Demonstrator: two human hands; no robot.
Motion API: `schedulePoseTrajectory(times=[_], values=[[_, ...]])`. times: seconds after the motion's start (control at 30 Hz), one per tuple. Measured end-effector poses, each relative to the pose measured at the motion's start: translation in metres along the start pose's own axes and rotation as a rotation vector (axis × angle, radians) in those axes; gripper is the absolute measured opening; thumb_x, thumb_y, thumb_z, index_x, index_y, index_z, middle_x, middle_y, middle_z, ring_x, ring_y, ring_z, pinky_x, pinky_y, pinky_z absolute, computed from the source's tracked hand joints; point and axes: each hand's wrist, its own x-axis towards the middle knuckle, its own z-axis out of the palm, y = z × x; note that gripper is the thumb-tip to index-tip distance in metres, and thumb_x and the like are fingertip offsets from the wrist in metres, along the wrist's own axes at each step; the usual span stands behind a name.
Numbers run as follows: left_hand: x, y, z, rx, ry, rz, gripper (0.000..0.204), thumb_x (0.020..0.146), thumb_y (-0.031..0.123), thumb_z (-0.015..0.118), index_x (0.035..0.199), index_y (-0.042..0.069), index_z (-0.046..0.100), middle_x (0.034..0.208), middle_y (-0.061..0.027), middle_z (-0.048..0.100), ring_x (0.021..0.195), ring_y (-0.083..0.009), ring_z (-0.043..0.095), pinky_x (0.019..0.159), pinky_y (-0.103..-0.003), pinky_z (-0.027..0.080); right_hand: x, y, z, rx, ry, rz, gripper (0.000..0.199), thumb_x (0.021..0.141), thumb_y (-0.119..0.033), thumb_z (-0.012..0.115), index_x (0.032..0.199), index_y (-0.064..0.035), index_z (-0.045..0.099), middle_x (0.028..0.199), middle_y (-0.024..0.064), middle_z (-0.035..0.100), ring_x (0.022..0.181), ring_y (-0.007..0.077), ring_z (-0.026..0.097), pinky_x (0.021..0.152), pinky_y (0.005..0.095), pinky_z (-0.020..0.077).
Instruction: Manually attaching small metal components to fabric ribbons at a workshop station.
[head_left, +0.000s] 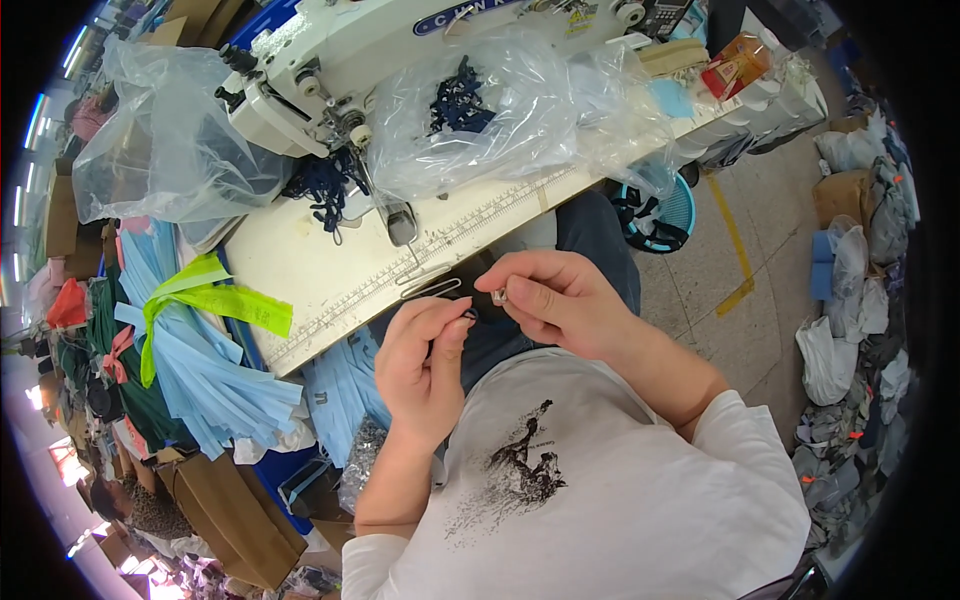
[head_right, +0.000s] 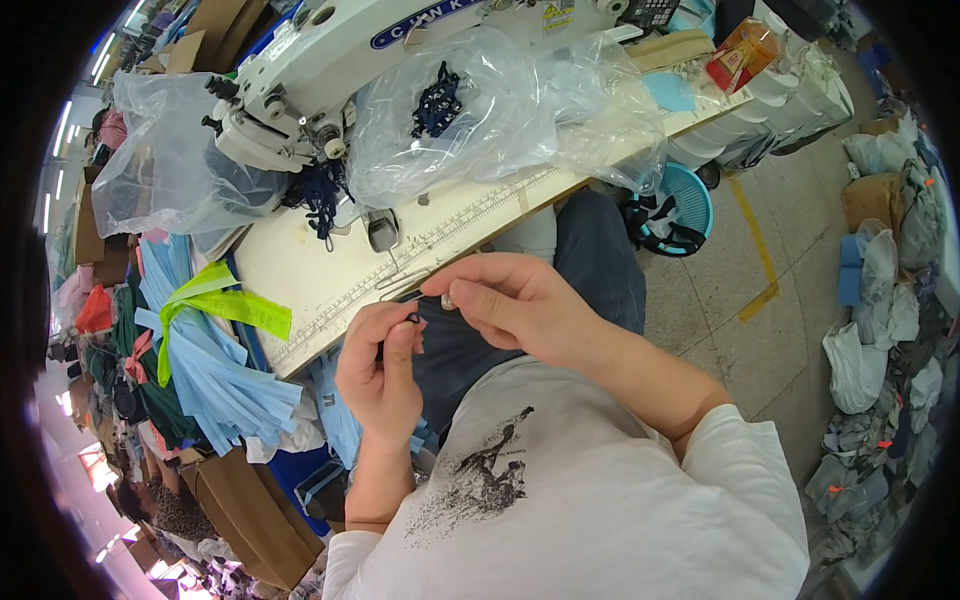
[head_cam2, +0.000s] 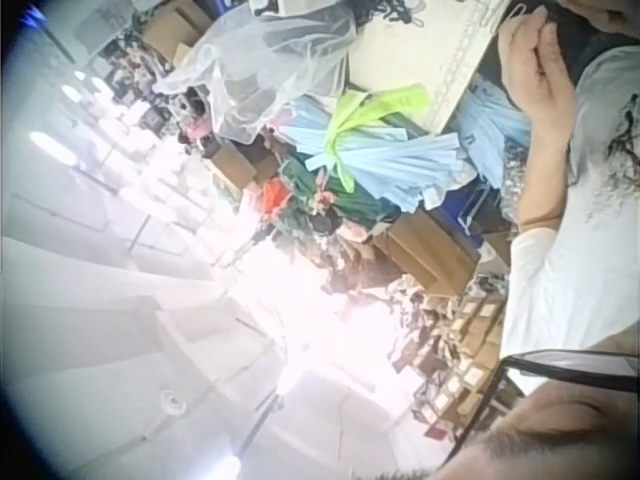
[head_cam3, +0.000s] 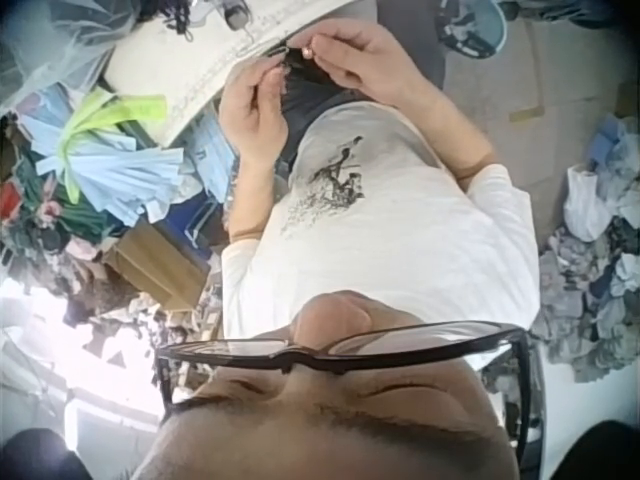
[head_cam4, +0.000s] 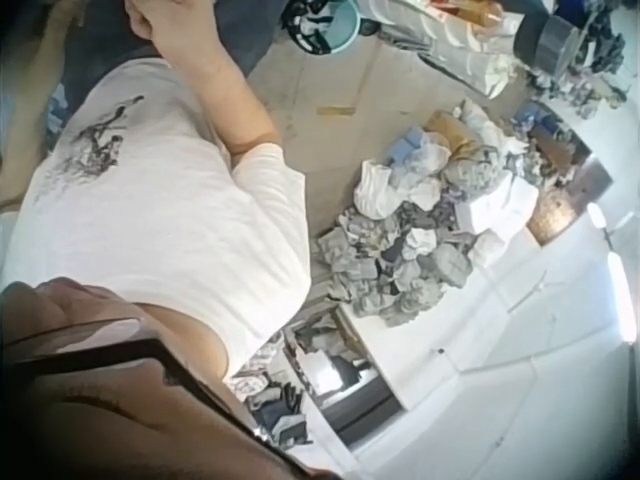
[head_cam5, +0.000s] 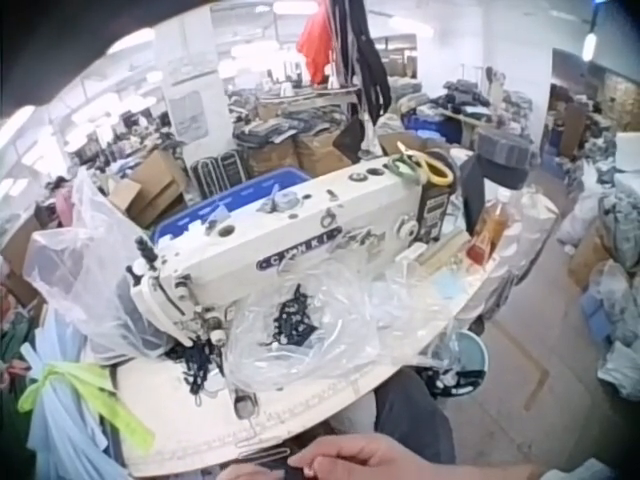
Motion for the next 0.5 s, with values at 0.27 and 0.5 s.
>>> schedulePoseTrajectory(times=[0.27,0.5], values=[[-0.004,0.002,0.006,-0.186,0.069,-0.078,0.016,0.083,-0.008,0.065,0.098,-0.004,0.063,0.09,-0.0125,0.064,0.078,-0.0169,0.061,0.07,-0.024,0.049,-0.002,-0.007,0.006,0.049,-0.051,0.055,0.015,0.096,-0.015,0.058,0.106,-0.0037,0.058,0.076,-0.0052,0.052,0.055,-0.001,0.035,0.043,0.0166,0.0234],[-0.001,0.004,0.005,-0.087,0.005,0.039,0.014,0.079,-0.01,0.066,0.091,-0.003,0.062,0.088,-0.0115,0.064,0.075,-0.0143,0.059,0.067,-0.023,0.047,-0.004,-0.009,0.006,-0.035,-0.051,0.044,0.017,0.096,-0.016,0.058,0.106,-0.0032,0.061,0.079,-0.0054,0.054,0.058,-0.0016,0.036,0.046,0.0161,0.0257]])
